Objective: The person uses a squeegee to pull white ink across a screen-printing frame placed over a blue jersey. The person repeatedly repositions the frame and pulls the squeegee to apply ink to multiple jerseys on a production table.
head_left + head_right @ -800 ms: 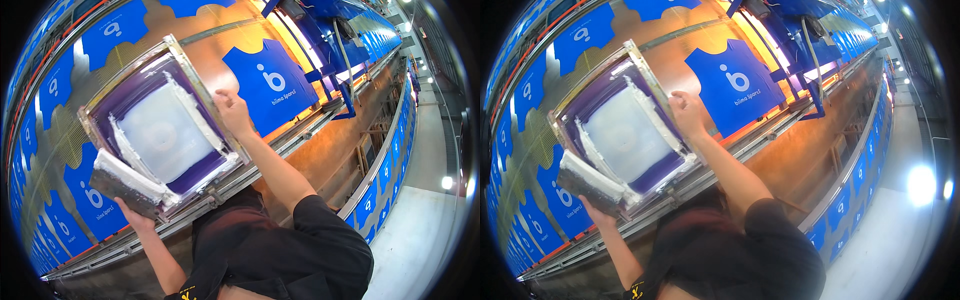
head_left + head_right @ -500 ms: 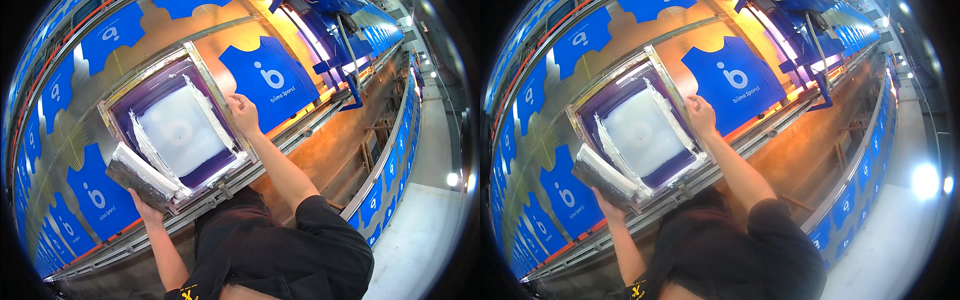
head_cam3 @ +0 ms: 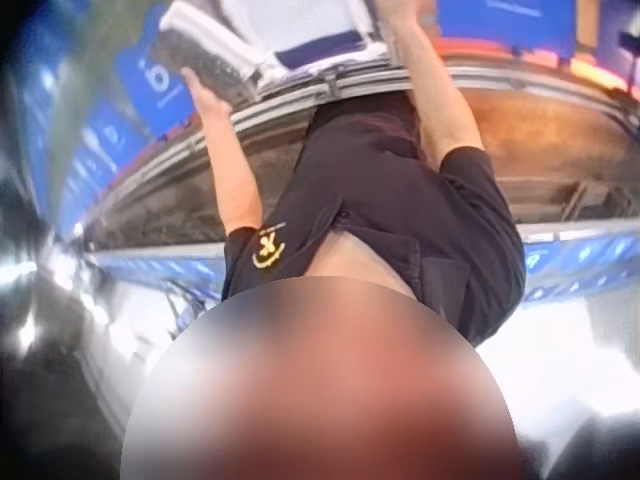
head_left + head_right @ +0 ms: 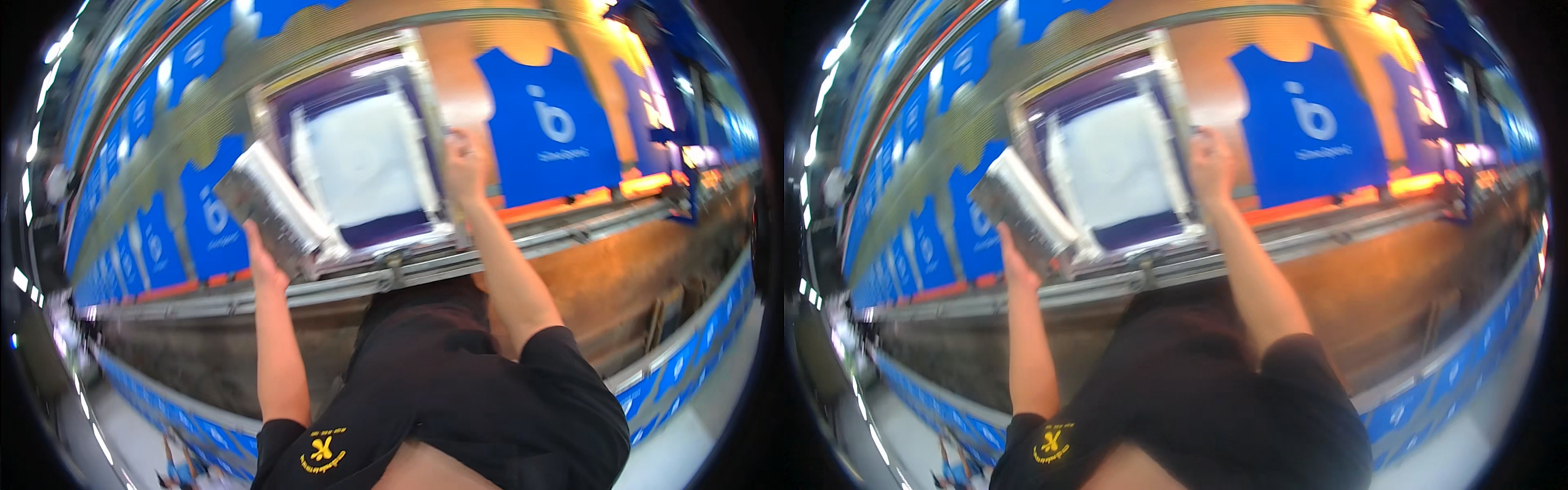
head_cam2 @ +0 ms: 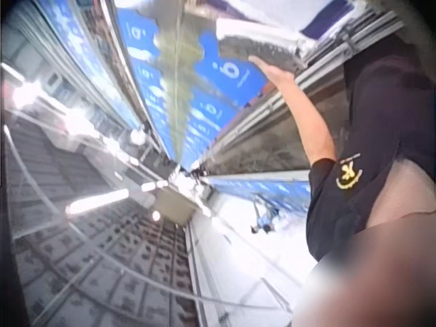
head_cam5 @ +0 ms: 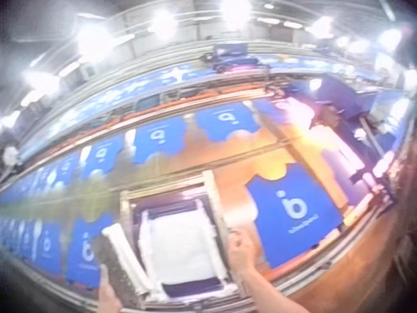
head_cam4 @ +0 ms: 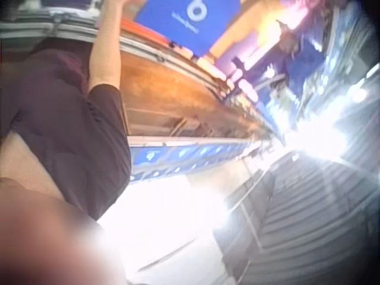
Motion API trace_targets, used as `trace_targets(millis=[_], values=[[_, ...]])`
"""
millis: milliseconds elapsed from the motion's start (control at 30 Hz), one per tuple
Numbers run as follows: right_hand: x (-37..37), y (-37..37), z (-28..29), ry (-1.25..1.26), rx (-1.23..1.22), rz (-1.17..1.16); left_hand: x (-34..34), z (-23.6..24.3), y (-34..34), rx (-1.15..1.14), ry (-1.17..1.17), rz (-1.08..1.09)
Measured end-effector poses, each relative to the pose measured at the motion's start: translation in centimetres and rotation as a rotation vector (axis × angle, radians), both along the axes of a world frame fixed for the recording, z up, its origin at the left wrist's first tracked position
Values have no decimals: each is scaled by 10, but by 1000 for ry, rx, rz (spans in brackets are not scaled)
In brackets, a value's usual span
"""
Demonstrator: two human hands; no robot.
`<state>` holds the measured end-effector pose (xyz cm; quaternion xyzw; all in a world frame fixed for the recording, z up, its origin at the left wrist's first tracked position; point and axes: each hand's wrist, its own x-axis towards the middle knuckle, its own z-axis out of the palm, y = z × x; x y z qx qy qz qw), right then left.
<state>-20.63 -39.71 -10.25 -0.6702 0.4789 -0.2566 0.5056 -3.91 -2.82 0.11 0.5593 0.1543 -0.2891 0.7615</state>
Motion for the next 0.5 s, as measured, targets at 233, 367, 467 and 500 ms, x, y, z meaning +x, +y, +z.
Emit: trace_targets(millis=[233, 367, 467, 500], values=[[8, 3, -8, 245, 44, 86, -7, 43, 4, 525, -374, -150], [12, -2, -10, 252, -1, 80, -11, 31, -17, 1027, -610, -322], [11, -3, -10, 272, 54, 124, -7, 7, -40, 1279, -753, -359], [10, -2, -9, 273, 39, 126, -3, -1, -47, 1352, -697, -378]])
